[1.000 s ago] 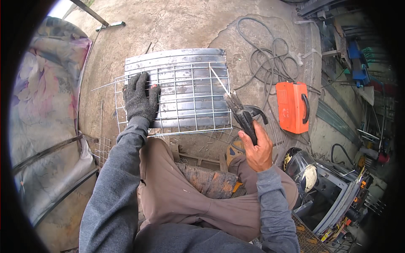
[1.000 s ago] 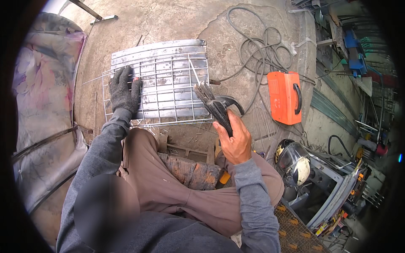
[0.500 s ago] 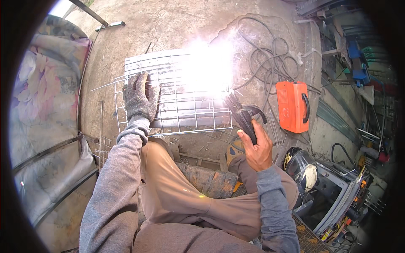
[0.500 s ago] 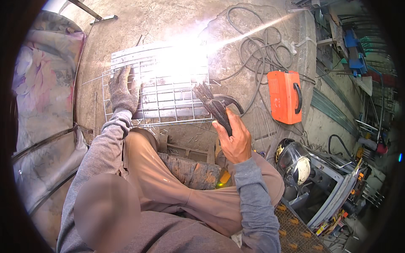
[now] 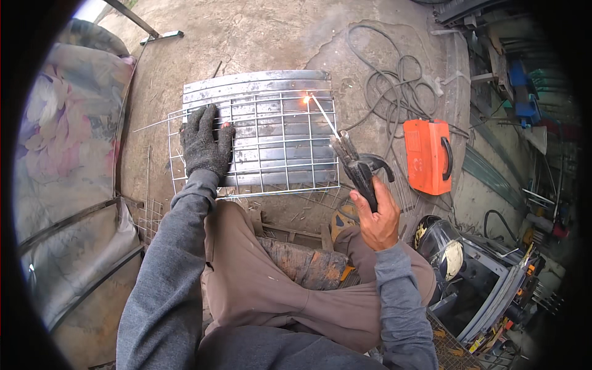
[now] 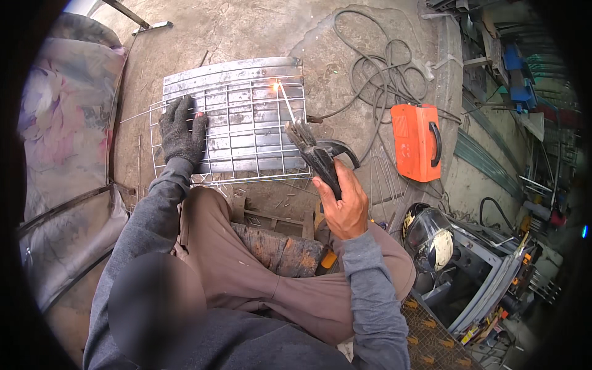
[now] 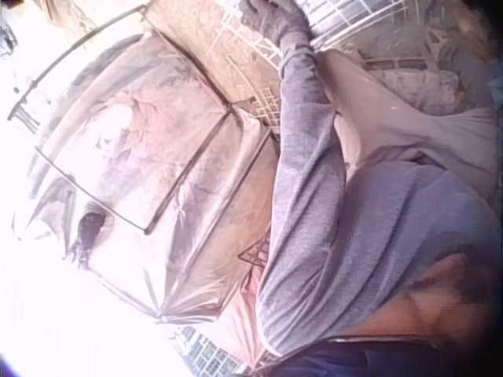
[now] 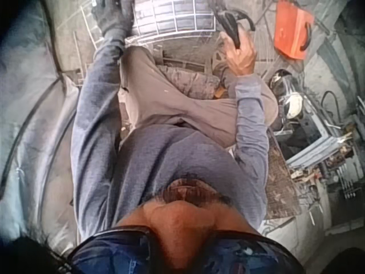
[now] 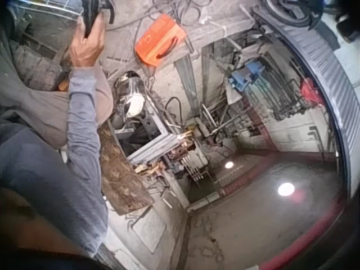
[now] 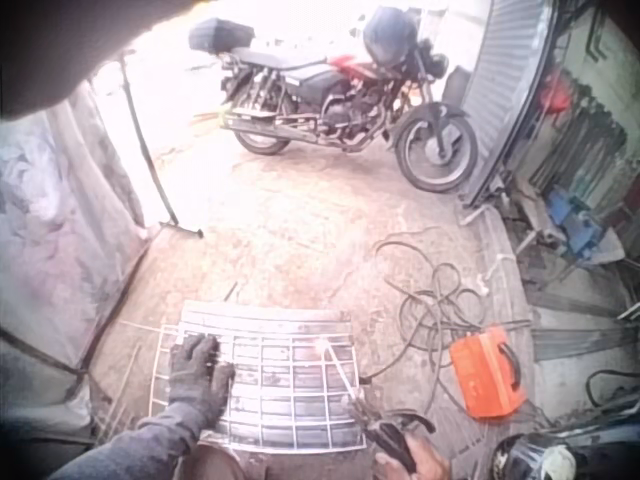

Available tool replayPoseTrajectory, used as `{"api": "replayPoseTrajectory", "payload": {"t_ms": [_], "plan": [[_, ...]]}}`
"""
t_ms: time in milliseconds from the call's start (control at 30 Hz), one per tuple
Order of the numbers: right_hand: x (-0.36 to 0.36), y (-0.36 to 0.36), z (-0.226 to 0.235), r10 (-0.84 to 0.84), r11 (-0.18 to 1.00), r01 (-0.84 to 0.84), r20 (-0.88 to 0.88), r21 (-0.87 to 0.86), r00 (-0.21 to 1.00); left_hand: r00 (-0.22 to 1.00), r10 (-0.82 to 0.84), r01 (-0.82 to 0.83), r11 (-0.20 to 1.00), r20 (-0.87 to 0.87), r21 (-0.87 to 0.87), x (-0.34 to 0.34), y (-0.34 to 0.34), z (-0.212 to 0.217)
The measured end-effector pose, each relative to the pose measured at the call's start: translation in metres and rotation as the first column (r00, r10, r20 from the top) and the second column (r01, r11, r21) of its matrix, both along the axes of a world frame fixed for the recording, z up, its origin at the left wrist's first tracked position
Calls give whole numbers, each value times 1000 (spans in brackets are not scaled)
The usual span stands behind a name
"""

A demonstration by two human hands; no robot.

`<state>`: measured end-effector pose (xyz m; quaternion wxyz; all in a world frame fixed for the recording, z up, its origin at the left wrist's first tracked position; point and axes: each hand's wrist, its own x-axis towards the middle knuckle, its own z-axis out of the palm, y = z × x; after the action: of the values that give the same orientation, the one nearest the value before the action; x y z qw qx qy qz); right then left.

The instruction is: The recorder is using an arc welder and a hammer to fabricate or repair a metal grid structure.

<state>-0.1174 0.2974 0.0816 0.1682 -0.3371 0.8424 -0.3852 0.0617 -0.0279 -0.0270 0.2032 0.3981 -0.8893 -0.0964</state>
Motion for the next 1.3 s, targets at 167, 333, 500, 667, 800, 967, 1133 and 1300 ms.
{"api": "replayPoseTrajectory", "payload": {"t_ms": [167, 333, 500, 667, 800, 967, 1133, 1300], "plan": [[0, -1, -1, 7, 1000, -7, -11, -2, 1000, 1000, 6, -5, 1000, -8, 22, 0, 0, 2], [0, 0, -4, 13, 1000, -13, -18, 6, 1000, 1000, 11, -11, 1000, -4, 27, 0, 0, 0], [0, 0, -4, 17, 1000, -17, -35, 13, 999, 1000, 11, -11, 1000, 10, 29, 1, 0, 1], [0, 0, -5, 16, 1000, -15, -31, 19, 999, 1000, 3, -3, 1000, 13, -12, 1, 0, 1], [1, -1, -5, 20, 999, -19, -40, 28, 999, 1000, -1, 1, 1000, 14, 2, 1, 0, 2], [0, 0, -7, 46, 999, -45, -72, 17, 996, 999, -7, 7, 1000, 38, 9, 1, -3, 0], [-1, 1, -9, 53, 998, -51, -119, 26, 991, 999, 26, -27, 1000, 40, 15, -1, -1, -2], [1, -2, 2, -25, 1000, 24, 35, 13, 999, 1000, 8, -8, 1000, 1, -8, 0, 1, -1]]}}
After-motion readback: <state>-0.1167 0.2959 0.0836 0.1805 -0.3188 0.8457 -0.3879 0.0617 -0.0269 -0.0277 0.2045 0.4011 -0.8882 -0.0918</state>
